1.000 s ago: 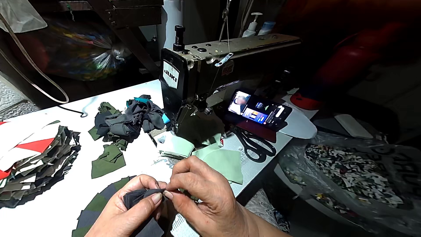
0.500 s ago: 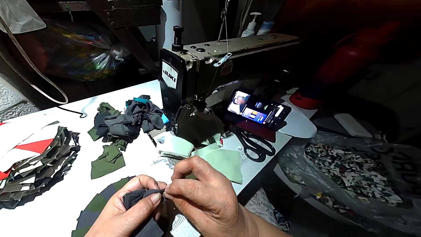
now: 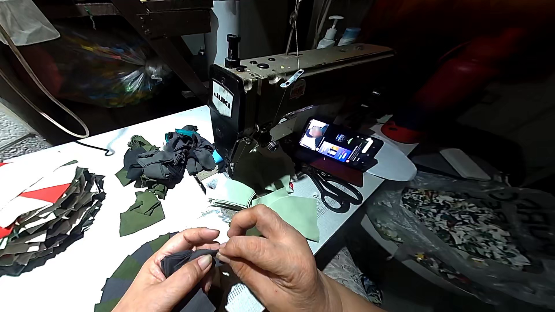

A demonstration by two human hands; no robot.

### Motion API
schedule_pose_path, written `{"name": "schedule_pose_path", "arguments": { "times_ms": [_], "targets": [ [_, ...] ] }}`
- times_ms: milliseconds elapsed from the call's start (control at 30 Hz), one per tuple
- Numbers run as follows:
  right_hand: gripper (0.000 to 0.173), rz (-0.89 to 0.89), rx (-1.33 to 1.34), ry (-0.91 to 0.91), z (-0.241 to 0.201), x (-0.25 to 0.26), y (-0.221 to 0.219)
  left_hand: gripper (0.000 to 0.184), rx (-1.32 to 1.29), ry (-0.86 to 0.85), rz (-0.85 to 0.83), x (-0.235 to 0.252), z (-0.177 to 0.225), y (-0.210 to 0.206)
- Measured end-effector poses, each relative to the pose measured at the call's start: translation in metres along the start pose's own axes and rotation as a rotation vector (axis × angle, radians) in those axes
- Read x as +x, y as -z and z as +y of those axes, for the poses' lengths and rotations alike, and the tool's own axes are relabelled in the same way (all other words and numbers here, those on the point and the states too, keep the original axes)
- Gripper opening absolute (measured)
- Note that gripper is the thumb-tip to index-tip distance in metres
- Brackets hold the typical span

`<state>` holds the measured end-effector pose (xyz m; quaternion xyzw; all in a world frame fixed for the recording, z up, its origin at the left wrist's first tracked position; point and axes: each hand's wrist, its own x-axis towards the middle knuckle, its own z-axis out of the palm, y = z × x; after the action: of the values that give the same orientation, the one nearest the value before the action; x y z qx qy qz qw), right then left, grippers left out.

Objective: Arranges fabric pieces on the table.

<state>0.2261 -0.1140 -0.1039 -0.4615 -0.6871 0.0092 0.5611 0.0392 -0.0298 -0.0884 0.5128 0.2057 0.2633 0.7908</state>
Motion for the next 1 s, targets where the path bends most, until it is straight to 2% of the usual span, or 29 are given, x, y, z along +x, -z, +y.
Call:
{"name": "schedule_pose_path", "arguments": {
  "times_ms": [1000],
  "targets": [
    [0.007,0.030,0.031,-0.009,-0.0020,0.0006,-0.0003,0.004,0.053,0.024,-0.008,-0.0030,-0.0003,-0.0007]
  ]
}}
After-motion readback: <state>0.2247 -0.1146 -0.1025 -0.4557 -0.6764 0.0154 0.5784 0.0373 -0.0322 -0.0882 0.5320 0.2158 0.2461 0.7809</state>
